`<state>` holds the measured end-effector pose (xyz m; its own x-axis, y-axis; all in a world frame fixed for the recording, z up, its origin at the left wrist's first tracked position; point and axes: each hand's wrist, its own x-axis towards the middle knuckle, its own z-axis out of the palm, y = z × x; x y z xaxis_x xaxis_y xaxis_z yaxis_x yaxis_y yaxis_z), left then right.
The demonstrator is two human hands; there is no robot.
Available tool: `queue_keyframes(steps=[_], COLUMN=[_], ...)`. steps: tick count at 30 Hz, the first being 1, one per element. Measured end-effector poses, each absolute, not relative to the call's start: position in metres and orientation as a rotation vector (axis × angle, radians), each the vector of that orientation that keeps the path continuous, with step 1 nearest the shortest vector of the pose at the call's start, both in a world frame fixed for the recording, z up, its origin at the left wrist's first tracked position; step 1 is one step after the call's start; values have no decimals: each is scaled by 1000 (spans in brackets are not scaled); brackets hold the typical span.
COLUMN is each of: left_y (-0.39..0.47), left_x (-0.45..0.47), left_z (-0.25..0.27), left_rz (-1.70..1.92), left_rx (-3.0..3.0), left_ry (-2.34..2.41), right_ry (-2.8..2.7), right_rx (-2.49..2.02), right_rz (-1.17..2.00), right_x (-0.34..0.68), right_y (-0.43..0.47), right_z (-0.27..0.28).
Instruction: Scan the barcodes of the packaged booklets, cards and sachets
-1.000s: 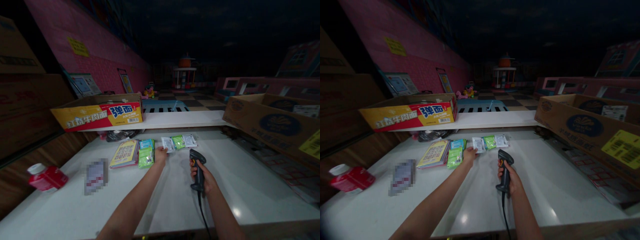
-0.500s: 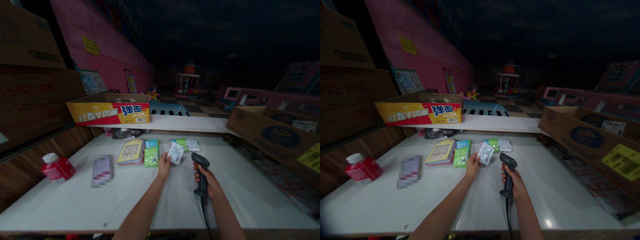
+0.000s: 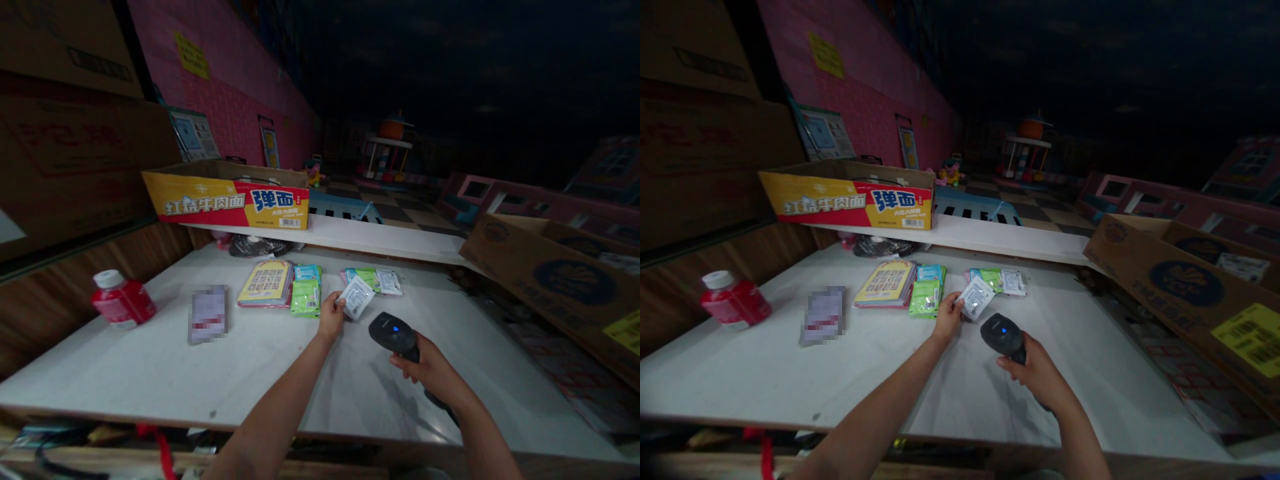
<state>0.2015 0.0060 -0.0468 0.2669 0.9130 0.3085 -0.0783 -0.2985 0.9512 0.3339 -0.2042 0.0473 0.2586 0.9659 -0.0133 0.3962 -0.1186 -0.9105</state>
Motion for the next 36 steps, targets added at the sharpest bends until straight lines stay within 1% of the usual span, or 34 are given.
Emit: queue_keyframes(steps=[11, 16, 20, 26, 31, 36], left_y=[6, 6, 5, 3, 3, 1], left_x=[202, 201, 201, 200, 201, 201], left_z=[-48, -50, -51, -50, -52, -50], left_rz=[1269, 1269, 1260, 1231, 1204, 1210], left_rx=[1510, 1541, 1566, 1570, 1558, 1506], left_ry=[815, 795, 789, 786, 796, 810], right_ry=[-1227, -1083, -726, -184, -124, -154], right_rx=[-1656, -1578, -1382, -869, -598, -566], right_rz=[812, 923, 1082, 1277, 1348, 1367], right_x=[333, 330, 331, 341, 350, 354], right_y=[-199, -195, -185, -162, -159, -161], right_z=[45, 41, 33, 8, -13, -21])
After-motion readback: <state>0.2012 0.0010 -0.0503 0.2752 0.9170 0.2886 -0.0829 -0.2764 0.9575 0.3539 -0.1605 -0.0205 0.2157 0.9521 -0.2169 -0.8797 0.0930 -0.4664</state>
